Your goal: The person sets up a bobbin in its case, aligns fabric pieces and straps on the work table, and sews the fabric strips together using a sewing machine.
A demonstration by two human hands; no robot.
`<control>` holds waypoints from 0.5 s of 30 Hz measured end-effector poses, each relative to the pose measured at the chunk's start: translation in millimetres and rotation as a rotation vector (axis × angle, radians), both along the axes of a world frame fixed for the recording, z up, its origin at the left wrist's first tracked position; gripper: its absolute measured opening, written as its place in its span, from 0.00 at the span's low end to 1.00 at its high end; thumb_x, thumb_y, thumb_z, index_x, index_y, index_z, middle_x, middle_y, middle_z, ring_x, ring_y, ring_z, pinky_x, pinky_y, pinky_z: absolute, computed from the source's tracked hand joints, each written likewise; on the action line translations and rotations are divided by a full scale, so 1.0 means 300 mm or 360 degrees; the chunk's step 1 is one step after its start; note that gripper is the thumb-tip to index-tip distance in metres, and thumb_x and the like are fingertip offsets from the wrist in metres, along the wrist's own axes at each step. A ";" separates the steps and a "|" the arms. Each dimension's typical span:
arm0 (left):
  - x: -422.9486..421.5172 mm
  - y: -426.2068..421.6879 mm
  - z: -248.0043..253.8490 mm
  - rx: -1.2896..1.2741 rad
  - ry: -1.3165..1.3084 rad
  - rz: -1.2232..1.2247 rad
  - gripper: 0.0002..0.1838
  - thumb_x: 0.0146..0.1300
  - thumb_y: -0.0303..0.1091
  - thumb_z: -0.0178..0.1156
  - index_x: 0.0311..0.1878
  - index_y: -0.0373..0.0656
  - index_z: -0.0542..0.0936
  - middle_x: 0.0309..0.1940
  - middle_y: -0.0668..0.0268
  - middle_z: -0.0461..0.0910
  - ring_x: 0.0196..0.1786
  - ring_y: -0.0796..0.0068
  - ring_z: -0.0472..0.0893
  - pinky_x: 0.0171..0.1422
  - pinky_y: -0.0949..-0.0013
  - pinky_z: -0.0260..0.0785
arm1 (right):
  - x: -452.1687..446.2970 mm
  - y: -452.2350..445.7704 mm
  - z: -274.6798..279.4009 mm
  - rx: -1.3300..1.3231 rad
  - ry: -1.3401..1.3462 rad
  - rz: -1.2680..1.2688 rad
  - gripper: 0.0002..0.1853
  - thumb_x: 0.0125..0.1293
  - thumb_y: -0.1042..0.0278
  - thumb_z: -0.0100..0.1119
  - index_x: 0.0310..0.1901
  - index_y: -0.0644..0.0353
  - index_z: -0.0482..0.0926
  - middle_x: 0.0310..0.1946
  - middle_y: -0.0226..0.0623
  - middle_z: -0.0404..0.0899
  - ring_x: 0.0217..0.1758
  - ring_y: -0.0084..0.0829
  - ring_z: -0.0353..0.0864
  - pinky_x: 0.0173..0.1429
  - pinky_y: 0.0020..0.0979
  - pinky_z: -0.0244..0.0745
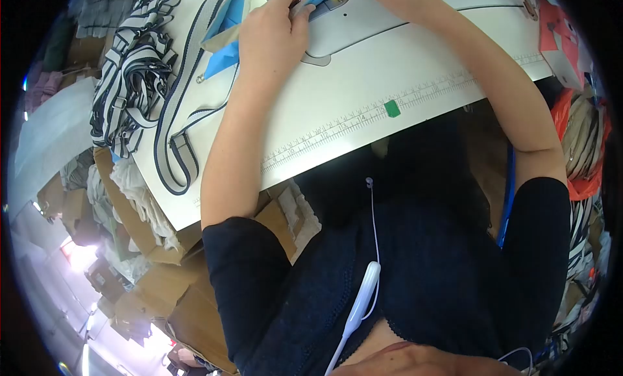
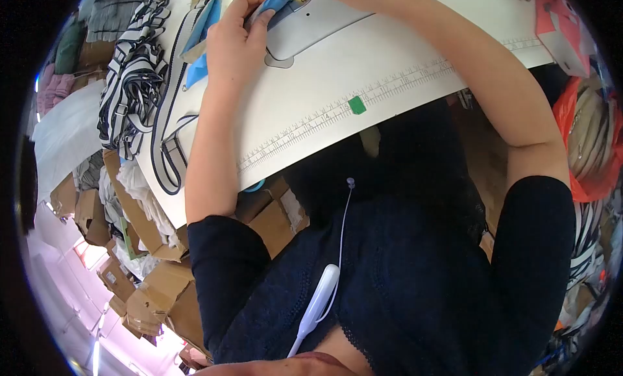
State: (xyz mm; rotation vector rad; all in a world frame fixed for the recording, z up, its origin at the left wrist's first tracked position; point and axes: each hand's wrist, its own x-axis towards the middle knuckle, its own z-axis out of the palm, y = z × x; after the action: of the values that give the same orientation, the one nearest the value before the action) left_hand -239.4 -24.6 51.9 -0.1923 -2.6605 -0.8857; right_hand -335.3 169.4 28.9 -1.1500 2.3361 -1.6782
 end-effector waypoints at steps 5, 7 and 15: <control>0.007 0.002 0.016 -0.0131 -0.0100 -0.0032 0.11 0.61 0.28 0.60 0.48 0.43 0.81 0.35 0.60 0.85 0.32 0.65 0.84 0.40 0.68 0.73 | 0.022 0.013 0.004 0.0409 0.1221 0.0064 0.10 0.63 0.62 0.62 0.44 0.53 0.80 0.42 0.34 0.80 0.51 0.36 0.77 0.63 0.45 0.59; 0.008 0.001 0.010 -0.0185 -0.0030 -0.0080 0.11 0.62 0.27 0.60 0.48 0.43 0.80 0.34 0.60 0.85 0.31 0.63 0.83 0.39 0.67 0.73 | 0.007 0.007 -0.034 0.0607 0.1263 0.0110 0.14 0.61 0.58 0.64 0.47 0.50 0.80 0.48 0.31 0.78 0.57 0.36 0.74 0.69 0.50 0.50; 0.035 -0.006 0.015 -0.0341 0.0248 -0.0478 0.12 0.50 0.20 0.59 0.40 0.40 0.83 0.42 0.60 0.82 0.47 0.58 0.81 0.51 0.61 0.75 | 0.035 0.039 0.039 0.0775 0.0980 0.0252 0.11 0.58 0.70 0.60 0.44 0.47 0.83 0.46 0.19 0.82 0.40 0.28 0.81 0.46 0.30 0.76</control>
State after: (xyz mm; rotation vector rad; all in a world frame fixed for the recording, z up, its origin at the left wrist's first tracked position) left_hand -228.9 -26.3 56.4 -0.6975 -2.6148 -0.6344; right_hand -324.7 181.0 40.7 -1.8404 2.6449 -0.6837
